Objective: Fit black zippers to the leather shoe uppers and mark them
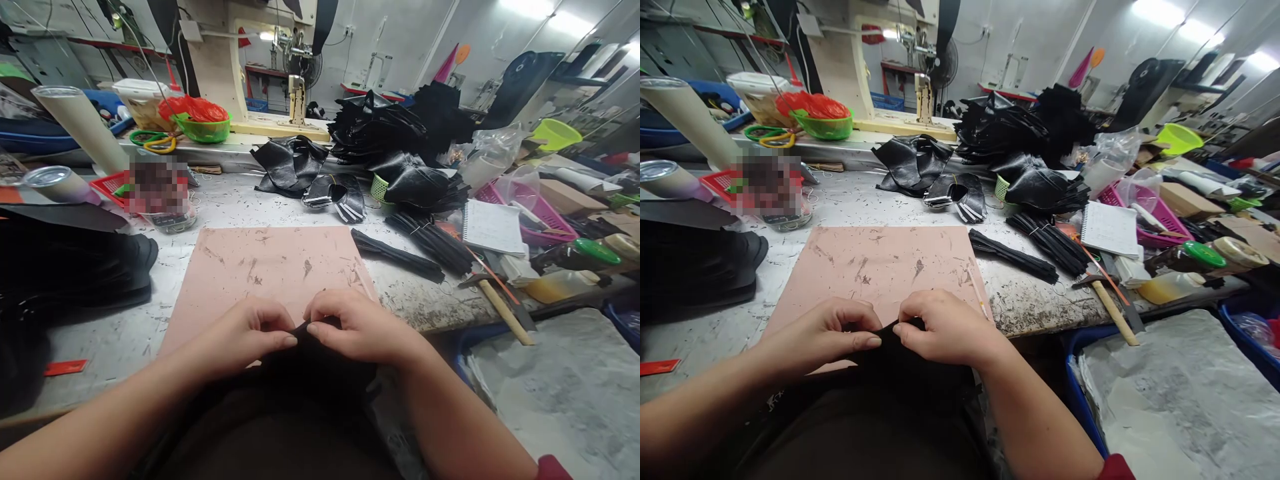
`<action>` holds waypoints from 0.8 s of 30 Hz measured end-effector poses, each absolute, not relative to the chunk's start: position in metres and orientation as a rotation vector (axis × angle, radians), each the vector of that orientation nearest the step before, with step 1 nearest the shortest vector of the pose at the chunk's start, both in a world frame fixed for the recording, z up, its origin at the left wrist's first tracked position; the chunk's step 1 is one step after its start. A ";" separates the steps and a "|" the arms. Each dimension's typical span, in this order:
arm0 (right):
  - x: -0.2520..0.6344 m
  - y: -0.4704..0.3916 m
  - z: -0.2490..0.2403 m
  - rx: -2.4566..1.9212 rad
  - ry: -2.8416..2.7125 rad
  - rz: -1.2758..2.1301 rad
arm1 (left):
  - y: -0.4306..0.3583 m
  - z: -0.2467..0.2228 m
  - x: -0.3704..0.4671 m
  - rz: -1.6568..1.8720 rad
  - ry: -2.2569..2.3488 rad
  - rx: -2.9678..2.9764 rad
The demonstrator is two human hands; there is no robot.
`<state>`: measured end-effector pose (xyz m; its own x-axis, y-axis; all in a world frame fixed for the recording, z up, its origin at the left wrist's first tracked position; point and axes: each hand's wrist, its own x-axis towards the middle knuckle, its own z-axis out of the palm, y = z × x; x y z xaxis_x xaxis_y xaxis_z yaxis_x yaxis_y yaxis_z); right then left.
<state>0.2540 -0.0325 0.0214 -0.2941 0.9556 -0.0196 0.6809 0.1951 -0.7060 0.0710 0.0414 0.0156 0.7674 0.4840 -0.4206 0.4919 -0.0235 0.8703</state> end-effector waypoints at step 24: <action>0.257 -0.039 0.019 -1.456 -1.838 0.835 | 0.041 0.017 0.076 0.013 0.732 1.728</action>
